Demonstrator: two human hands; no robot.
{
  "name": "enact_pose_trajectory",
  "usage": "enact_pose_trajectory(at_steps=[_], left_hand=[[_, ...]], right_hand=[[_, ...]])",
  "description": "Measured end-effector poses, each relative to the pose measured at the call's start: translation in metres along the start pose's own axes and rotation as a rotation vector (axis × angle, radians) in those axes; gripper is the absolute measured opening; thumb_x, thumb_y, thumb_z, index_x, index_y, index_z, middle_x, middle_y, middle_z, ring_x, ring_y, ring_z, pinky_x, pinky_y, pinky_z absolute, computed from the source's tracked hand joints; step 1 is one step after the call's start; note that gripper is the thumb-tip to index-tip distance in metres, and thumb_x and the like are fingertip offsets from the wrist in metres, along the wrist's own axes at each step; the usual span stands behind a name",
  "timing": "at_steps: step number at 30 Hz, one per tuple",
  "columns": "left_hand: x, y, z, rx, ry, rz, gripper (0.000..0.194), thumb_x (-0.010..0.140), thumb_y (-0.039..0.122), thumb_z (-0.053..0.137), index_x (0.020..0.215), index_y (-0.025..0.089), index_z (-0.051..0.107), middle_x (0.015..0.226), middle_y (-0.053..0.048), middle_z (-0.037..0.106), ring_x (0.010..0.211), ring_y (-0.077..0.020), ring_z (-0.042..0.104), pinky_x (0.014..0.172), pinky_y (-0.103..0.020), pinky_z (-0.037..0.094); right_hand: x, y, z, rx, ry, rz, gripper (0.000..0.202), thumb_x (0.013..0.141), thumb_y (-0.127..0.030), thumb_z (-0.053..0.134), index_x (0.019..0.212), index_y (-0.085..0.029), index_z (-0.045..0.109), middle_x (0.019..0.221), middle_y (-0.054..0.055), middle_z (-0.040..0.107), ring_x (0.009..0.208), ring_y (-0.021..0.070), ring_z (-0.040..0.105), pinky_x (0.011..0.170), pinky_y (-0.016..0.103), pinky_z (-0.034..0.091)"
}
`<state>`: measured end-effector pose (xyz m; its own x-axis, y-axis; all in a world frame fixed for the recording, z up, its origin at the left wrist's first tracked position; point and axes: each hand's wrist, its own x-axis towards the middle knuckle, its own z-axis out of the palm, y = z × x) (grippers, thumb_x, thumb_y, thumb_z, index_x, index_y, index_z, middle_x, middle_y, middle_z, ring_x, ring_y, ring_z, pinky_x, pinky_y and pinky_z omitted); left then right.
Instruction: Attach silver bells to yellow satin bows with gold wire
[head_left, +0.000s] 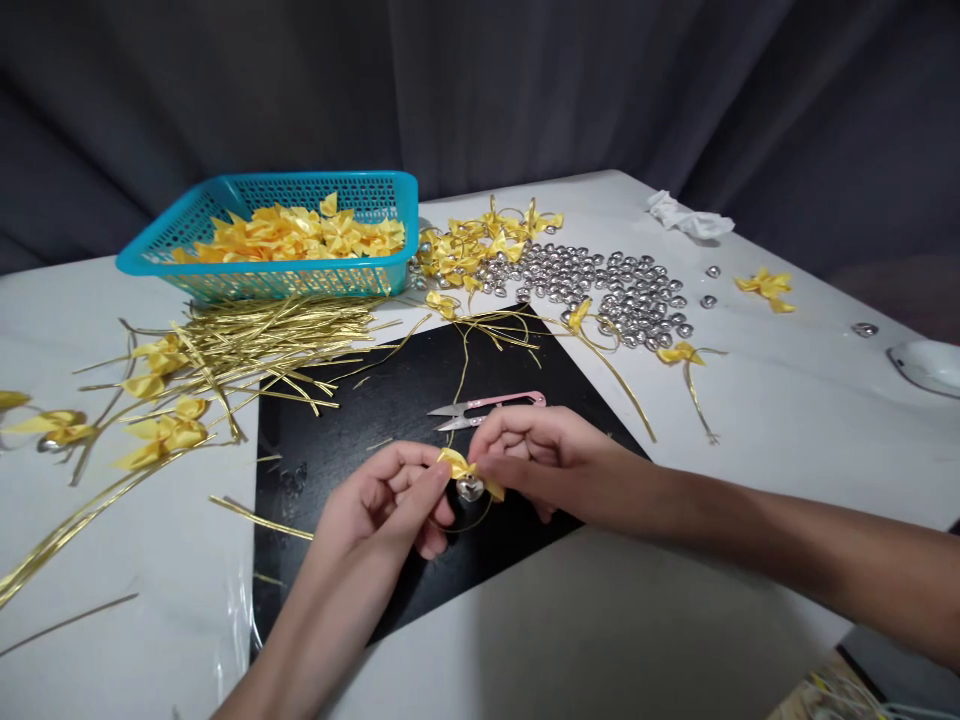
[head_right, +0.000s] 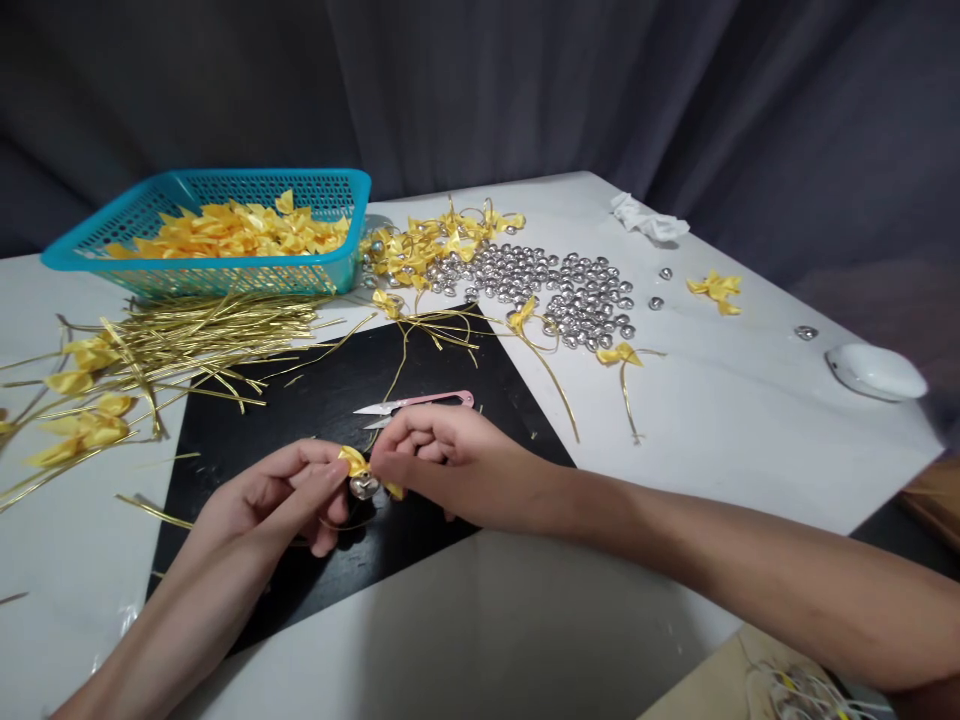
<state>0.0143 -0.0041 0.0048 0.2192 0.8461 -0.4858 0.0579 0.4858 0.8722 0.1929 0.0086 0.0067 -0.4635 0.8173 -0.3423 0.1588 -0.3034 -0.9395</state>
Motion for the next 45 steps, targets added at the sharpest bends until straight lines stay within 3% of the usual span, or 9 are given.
enact_pose_trajectory(at_steps=[7, 15, 25, 34, 40, 45], left_hand=[[0.001, -0.002, 0.001, -0.020, 0.036, 0.055, 0.027, 0.073, 0.031, 0.066, 0.092, 0.016, 0.057, 0.059, 0.004, 0.061, 0.044, -0.0049, 0.049, 0.044, -0.014, 0.038], [0.004, -0.013, 0.003, 0.156, 0.025, 0.174, 0.031, 0.068, 0.022, 0.066, 0.095, 0.019, 0.050, 0.054, 0.009, 0.050, 0.049, -0.0074, 0.046, 0.047, -0.017, 0.036], [0.001, -0.014, 0.002, 0.249, 0.026, 0.191, 0.024, 0.069, 0.019, 0.061, 0.089, 0.020, 0.048, 0.054, 0.010, 0.045, 0.048, -0.0073, 0.043, 0.048, -0.018, 0.033], [-0.003, -0.013, 0.002, 0.321, -0.025, 0.208, 0.012, 0.079, 0.028, 0.057, 0.089, 0.022, 0.053, 0.062, 0.006, 0.051, 0.056, -0.0095, 0.047, 0.052, -0.020, 0.037], [-0.001, -0.015, 0.002, 0.246, -0.027, 0.174, 0.023, 0.082, 0.042, 0.055, 0.093, 0.022, 0.052, 0.070, 0.004, 0.054, 0.060, -0.0098, 0.049, 0.054, -0.020, 0.040], [0.001, -0.018, 0.002, 0.181, 0.018, 0.161, 0.029, 0.078, 0.040, 0.062, 0.098, 0.023, 0.049, 0.075, 0.004, 0.058, 0.056, -0.0082, 0.050, 0.051, -0.019, 0.040]], right_hand=[[0.002, 0.004, 0.000, 0.009, 0.126, -0.005, 0.023, 0.077, -0.035, 0.063, 0.081, -0.014, 0.055, 0.062, -0.004, 0.049, 0.044, 0.0017, 0.039, 0.036, 0.009, 0.038], [0.004, 0.008, 0.000, -0.109, 0.332, -0.121, 0.025, 0.080, -0.038, 0.060, 0.081, -0.014, 0.057, 0.063, -0.002, 0.049, 0.046, 0.0024, 0.039, 0.039, 0.012, 0.036], [0.001, 0.004, -0.005, -0.349, 0.435, -0.268, 0.018, 0.084, -0.029, 0.055, 0.077, -0.013, 0.059, 0.061, -0.002, 0.049, 0.048, 0.0025, 0.035, 0.042, 0.015, 0.027], [0.001, 0.006, -0.004, -0.294, 0.333, -0.257, 0.019, 0.084, -0.032, 0.056, 0.080, -0.013, 0.059, 0.062, -0.002, 0.050, 0.050, 0.0031, 0.037, 0.044, 0.015, 0.029], [0.000, 0.011, -0.004, -0.329, 0.276, -0.232, 0.022, 0.085, -0.035, 0.054, 0.087, -0.014, 0.059, 0.063, -0.002, 0.048, 0.050, 0.0038, 0.036, 0.044, 0.015, 0.029], [0.001, 0.011, -0.005, -0.329, 0.268, -0.253, 0.022, 0.085, -0.035, 0.054, 0.087, -0.014, 0.059, 0.063, -0.003, 0.048, 0.051, 0.0037, 0.036, 0.045, 0.015, 0.029]])
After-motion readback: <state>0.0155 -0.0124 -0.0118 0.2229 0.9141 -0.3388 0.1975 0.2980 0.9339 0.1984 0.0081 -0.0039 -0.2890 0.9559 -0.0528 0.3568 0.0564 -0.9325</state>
